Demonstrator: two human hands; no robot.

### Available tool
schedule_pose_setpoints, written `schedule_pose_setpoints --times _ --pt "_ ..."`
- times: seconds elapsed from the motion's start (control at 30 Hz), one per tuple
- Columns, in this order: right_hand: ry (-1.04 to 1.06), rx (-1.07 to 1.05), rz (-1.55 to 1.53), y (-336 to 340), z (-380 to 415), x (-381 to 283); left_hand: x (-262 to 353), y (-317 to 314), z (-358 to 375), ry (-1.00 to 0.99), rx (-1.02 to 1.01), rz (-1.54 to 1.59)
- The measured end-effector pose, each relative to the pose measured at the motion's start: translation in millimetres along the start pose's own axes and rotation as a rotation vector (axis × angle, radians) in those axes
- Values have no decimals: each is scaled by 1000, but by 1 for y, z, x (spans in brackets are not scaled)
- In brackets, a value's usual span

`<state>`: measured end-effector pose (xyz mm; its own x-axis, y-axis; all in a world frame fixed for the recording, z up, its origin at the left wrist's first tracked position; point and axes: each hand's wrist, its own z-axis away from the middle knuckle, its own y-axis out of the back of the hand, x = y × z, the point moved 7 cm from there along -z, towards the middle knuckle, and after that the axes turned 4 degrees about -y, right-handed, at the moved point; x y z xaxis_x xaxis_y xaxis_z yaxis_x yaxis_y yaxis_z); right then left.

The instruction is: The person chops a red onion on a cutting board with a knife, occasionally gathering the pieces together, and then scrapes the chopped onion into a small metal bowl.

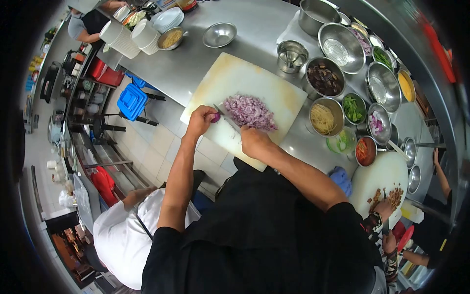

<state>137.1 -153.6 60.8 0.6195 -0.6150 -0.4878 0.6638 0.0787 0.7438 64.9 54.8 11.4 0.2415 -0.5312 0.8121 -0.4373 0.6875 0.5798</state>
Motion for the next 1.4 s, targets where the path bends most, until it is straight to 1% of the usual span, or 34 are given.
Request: schedule_pose_setpoints --times 0.1,0.17,0.27,0.4,0.47,0.57,0.67,0.73,0.8,0.87,0.97,1.0,1.07,1.17,1.23,1.4 --pt "58 23 1 1 7 -8 6 -2 4 -15 -2 -33" --pt "40 34 -32 -6 2 -4 11 0 3 -46 28 -84" --pt "13 9 8 7 10 -12 17 1 7 -113 91 -66" --pt "25 38 -21 3 11 -13 17 2 10 -107 117 -86" --pt "28 5 -2 -2 11 -11 20 3 11 -152 129 -114" --pt "7 42 -42 8 20 -20 19 4 13 -117 144 -69" --pt "20 34 -27 -14 10 -11 13 2 13 -140 143 -66" --pt "19 33 -22 4 13 -18 17 6 8 -153 147 -84" --pt "-2 6 -26 0 20 -18 16 0 17 -142 131 -91" --pt "47 38 -60 -1 17 -21 17 3 17 -165 182 -97" --pt "39 24 -16 -4 15 -15 19 5 20 -227 206 -97" --pt "32 12 -16 -4 20 -18 17 2 23 -216 201 -91" --pt "24 59 -28 11 28 -30 12 2 21 -180 227 -60" --pt "31 36 -13 -10 15 -18 15 3 24 -208 247 -36" --pt "44 49 3 4 19 -25 19 7 19 -227 253 -53" --pt "78 72 -18 -4 17 -26 20 5 27 -210 273 -56"
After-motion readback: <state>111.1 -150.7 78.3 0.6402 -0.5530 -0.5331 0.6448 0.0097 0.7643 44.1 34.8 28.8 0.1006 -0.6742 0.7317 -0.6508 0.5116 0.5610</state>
